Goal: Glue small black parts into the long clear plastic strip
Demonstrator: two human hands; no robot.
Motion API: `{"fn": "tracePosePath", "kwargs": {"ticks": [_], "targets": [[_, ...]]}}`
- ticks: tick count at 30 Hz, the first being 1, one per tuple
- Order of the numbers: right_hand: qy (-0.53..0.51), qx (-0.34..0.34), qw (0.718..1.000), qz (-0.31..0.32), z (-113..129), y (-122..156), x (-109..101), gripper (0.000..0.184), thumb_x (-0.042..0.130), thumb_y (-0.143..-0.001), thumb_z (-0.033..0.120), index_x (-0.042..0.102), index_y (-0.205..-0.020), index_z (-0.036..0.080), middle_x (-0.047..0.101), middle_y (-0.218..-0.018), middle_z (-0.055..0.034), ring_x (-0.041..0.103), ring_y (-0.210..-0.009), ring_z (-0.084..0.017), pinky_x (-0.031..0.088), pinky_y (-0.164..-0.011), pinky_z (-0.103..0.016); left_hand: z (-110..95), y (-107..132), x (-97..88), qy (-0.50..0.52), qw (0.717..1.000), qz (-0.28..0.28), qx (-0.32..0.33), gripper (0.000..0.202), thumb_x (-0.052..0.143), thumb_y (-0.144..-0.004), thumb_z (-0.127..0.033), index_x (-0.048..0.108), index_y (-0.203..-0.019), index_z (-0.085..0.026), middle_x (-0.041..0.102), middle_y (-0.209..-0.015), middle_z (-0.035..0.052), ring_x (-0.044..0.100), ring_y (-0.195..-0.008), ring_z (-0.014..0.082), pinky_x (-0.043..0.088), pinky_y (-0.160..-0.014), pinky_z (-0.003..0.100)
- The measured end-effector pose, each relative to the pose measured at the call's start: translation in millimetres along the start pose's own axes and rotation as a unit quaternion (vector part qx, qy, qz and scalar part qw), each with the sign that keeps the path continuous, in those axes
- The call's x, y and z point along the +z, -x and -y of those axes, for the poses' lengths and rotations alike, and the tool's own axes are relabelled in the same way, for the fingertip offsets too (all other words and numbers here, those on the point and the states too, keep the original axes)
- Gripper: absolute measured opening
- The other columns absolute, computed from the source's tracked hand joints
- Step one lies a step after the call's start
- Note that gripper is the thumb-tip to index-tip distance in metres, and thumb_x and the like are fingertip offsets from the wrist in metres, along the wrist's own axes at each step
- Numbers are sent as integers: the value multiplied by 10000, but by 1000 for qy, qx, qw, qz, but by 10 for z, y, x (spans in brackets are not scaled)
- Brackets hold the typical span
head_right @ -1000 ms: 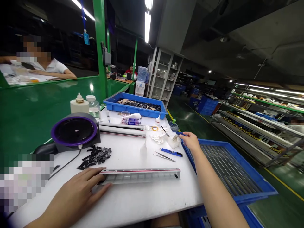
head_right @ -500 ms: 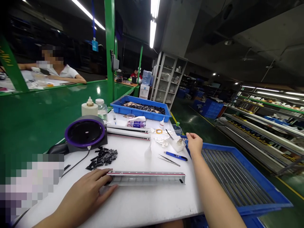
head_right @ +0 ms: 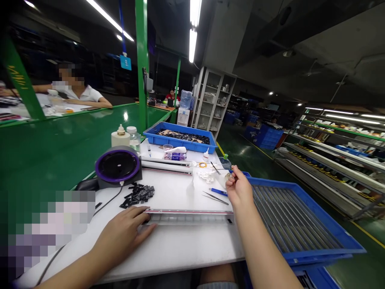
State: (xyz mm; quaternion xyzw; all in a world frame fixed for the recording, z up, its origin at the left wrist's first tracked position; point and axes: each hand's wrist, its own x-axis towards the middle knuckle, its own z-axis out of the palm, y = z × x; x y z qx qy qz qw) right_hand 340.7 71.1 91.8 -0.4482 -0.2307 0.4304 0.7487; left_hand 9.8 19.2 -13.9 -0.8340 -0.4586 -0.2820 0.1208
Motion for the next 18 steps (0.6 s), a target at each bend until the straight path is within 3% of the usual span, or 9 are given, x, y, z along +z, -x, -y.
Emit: {"fn": "tracePosePath", "kwargs": {"ticks": [4, 9, 13, 18], "targets": [[-56, 49, 995, 70, -379, 657, 244, 336, 823, -616, 320, 608, -828, 171, 342, -562, 103, 268, -425, -20, 231, -343, -126, -32, 17, -34, 6, 1000, 17, -15, 230, 581, -843, -374, 708, -796, -188, 713, -977, 107, 660, -909, 268, 544, -790, 403], [-67, 74, 993, 66, -925, 1336, 412, 331, 848, -627, 340, 605, -771, 167, 309, -548, 107, 222, -438, -25, 203, -359, -149, -67, 25, -60, 20, 999, 33, -28, 224, 600, -835, -383, 699, -803, -185, 706, -985, 106, 646, -912, 265, 536, -805, 410], [-22, 52, 997, 58, -1247, 1572, 423, 323, 830, -667, 397, 608, -751, 177, 319, -516, 103, 221, -443, -39, 210, -384, -180, -74, 28, -54, 22, 999, 25, -24, 212, 621, -824, -380, 695, -821, -181, 701, -951, 99, 640, -892, 253, 534, -793, 397], [101, -16, 992, 78, -1457, 1632, 374, 340, 759, -716, 496, 645, -748, 177, 442, -531, 56, 294, -443, -71, 227, -397, -229, -71, 27, -47, 28, 998, 37, -31, 225, 611, -832, -388, 695, -847, -181, 696, -945, 95, 634, -904, 256, 527, -803, 404]]}}
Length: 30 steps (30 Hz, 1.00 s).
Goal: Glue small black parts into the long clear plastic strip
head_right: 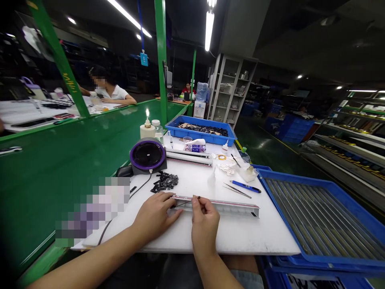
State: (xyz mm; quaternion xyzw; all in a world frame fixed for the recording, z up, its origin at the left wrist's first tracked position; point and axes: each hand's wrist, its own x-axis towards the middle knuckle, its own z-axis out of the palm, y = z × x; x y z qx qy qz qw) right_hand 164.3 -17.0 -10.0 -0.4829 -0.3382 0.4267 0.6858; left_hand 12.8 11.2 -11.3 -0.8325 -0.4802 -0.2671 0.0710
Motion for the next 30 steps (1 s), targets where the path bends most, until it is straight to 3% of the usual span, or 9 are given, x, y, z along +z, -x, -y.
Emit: {"fn": "tracePosePath", "kwargs": {"ticks": [5, 11, 16, 25, 28, 30], "targets": [[96, -45, 994, 20, -42, 35, 7, 337, 699, -760, 522, 674, -771, 186, 577, -644, 1, 435, -522, -122, 313, -446, -253, -1, -8, -5, 8, 1000, 8, -7, 224, 611, -829, -391, 696, -840, -184, 695, -934, 95, 631, -910, 266, 524, -805, 415], [132, -74, 988, 33, -59, 47, 34, 295, 673, -805, 486, 696, -786, 193, 629, -726, -13, 535, -690, -164, 433, -633, -277, 5, -6, -2, 8, 1000, -1, -3, 214, 625, -816, -385, 696, -830, -184, 699, -939, 98, 634, -903, 259, 529, -805, 412], [150, -111, 981, 50, -76, 50, 28, 262, 663, -824, 445, 720, -827, 189, 681, -860, -49, 578, -787, -196, 452, -696, -299, 4, -15, 2, 7, 1000, 13, -9, 222, 613, -824, -387, 694, -831, -181, 704, -969, 97, 634, -913, 270, 530, -809, 423], [145, -129, 979, 58, -44, 88, 51, 204, 660, -833, 408, 723, -816, 214, 682, -856, -39, 601, -807, -200, 475, -720, -306, 5, -14, -11, 2, 1000, -8, 5, 198, 618, -817, -366, 701, -799, -187, 711, -960, 103, 649, -894, 260, 545, -785, 411], [123, -129, 984, 23, 107, 57, 9, 238, 661, -827, 439, 704, -789, 208, 640, -738, -21, 571, -703, -180, 460, -639, -288, 25, -13, 5, -9, 1000, -7, 6, 217, 596, -835, -383, 700, -810, -194, 713, -986, 100, 652, -907, 264, 547, -791, 412], [125, -156, 979, -41, 322, -73, -110, 287, 652, -826, 472, 671, -742, 198, 573, -642, -1, 513, -608, -156, 422, -571, -272, 45, -19, 24, -20, 1000, -10, 15, 239, 575, -849, -398, 701, -813, -197, 717, -990, 98, 656, -910, 265, 547, -797, 415]]}}
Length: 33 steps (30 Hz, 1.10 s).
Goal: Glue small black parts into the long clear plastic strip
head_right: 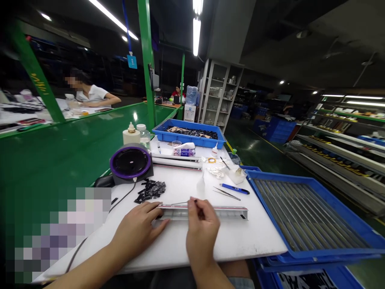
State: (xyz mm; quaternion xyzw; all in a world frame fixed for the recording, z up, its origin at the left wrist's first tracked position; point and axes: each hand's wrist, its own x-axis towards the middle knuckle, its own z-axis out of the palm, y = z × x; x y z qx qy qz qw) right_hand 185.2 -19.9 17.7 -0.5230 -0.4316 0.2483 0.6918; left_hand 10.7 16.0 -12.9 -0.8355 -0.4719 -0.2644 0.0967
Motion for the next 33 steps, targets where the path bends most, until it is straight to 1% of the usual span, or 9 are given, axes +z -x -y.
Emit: {"fn": "tracePosePath", "kwargs": {"ticks": [2, 5, 8, 11, 15, 19, 24, 28, 33], "targets": [[52, -60, 993, -86, 123, -351, -238, 325, 650, -819, 499, 653, -722, 188, 528, -611, 7, 461, -569, -140, 386, -549, -268, 21, -9, 21, -10, 1000, -7, 10, 260, 561, -859, -410, 704, -807, -199, 722, -987, 95, 662, -912, 268, 548, -802, 420], [143, -158, 959, -187, 181, -1104, -688, 379, 643, -805, 538, 701, -839, 166, 540, -623, -6, 462, -580, -147, 384, -574, -278, 43, -22, 37, -11, 1000, -16, 19, 283, 552, -866, -427, 707, -802, -200, 728, -979, 90, 666, -909, 270, 552, -787, 417], [208, -120, 951, -195, 36, -1843, -1075, 494, 631, -775, 578, 723, -926, 117, 625, -694, -54, 523, -614, -173, 413, -586, -289, 53, -24, 36, -6, 1000, -15, 23, 291, 542, -874, -434, 704, -798, -204, 730, -976, 85, 668, -907, 269, 554, -774, 414], [231, -100, 949, -191, -203, -2278, -1262, 524, 648, -737, 575, 736, -915, 90, 676, -748, -96, 590, -697, -215, 450, -651, -307, 61, -20, 38, -5, 1000, -14, 25, 288, 537, -879, -435, 702, -802, -213, 731, -989, 81, 668, -914, 273, 553, -779, 424], [246, -84, 947, -188, -465, -2451, -1282, 525, 639, -728, 573, 745, -901, 89, 703, -767, -116, 620, -725, -240, 458, -668, -321, 80, -20, 54, -1, 999, -15, 28, 274, 540, -880, -435, 697, -801, -226, 731, -993, 74, 669, -907, 269, 552, -762, 410], [257, -70, 944, -194, -600, -2529, -1253, 461, 634, -732, 529, 749, -903, 116, 716, -792, -110, 633, -743, -251, 453, -691, -335, 87, -24, 49, 6, 999, -11, 31, 286, 528, -890, -426, 683, -761, -225, 734, -957, 64, 670, -885, 255, 553, -746, 386], [284, -55, 944, -160, -615, -2615, -1245, 382, 640, -722, 485, 752, -851, 142, 721, -761, -98, 642, -737, -261, 446, -703, -352, 84, -13, 30, 9, 1000, 0, 26, 305, 507, -904, -431, 677, -762, -222, 729, -969, 64, 665, -906, 254, 553, -761, 384], [313, -52, 936, -149, -608, -2668, -1249, 382, 607, -750, 482, 747, -882, 151, 727, -816, -105, 645, -789, -266, 442, -728, -356, 102, -14, 52, 17, 1000, -1, 22, 304, 515, -899, -442, 684, -768, -225, 727, -982, 65, 665, -911, 257, 551, -772, 388], [342, -39, 937, -66, -566, -2573, -1168, 320, 704, -648, 425, 741, -810, 151, 686, -689, -73, 618, -679, -244, 448, -673, -345, 126, -34, 78, 17, 999, -16, 28, 298, 519, -897, -432, 699, -770, -232, 729, -956, 64, 674, -900, 254, 549, -769, 374]]}}
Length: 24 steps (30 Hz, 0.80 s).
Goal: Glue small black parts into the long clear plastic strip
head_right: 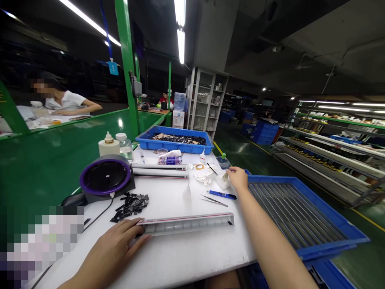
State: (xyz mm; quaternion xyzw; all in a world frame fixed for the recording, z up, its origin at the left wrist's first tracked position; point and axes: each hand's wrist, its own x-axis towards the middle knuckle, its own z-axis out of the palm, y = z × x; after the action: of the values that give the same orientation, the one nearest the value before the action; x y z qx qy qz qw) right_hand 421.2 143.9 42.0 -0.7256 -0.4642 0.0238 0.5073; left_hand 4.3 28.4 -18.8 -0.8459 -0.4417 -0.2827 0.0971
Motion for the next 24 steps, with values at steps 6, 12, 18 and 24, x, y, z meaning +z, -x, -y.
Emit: {"fn": "tracePosePath", "kwargs": {"ticks": [6, 12, 18, 24], "targets": [[-22, -102, 994, 40, -65, 1003, -420, 352, 571, -815, 475, 699, -998, 203, 631, -873, -50, 584, -799, -210, 468, -767, -348, 13, 6, 10, -10, 1000, 11, 2, 333, 482, -918, -445, 701, -777, -239, 735, -970, 57, 677, -916, 261, 557, -794, 405], [-94, -149, 983, 53, -639, 1658, -739, 352, 447, -814, 203, 636, -1111, 209, 542, -1130, -99, 568, -962, -230, 524, -750, -367, -10, -13, 8, -17, 999, 35, -11, 356, 465, -920, -480, 697, -817, -230, 723, -1001, 69, 664, -946, 265, 541, -803, 400], [27, -183, 971, 154, -517, 1681, -637, 556, 454, -702, 102, 541, -1237, 227, 508, -1332, -66, 474, -1237, -245, 493, -969, -412, -34, -22, -17, -31, 999, 30, -2, 362, 466, -911, -501, 673, -854, -210, 714, -927, 73, 664, -855, 260, 519, -747, 392], [139, -221, 951, 167, -435, 1766, -620, 603, 455, -809, 172, 409, -1410, 185, 515, -1355, -86, 457, -1261, -231, 388, -1104, -438, -91, 2, -20, -49, 998, 23, -17, 299, 537, -862, -473, 650, -913, -201, 703, -960, 76, 652, -874, 266, 499, -776, 399]]}}
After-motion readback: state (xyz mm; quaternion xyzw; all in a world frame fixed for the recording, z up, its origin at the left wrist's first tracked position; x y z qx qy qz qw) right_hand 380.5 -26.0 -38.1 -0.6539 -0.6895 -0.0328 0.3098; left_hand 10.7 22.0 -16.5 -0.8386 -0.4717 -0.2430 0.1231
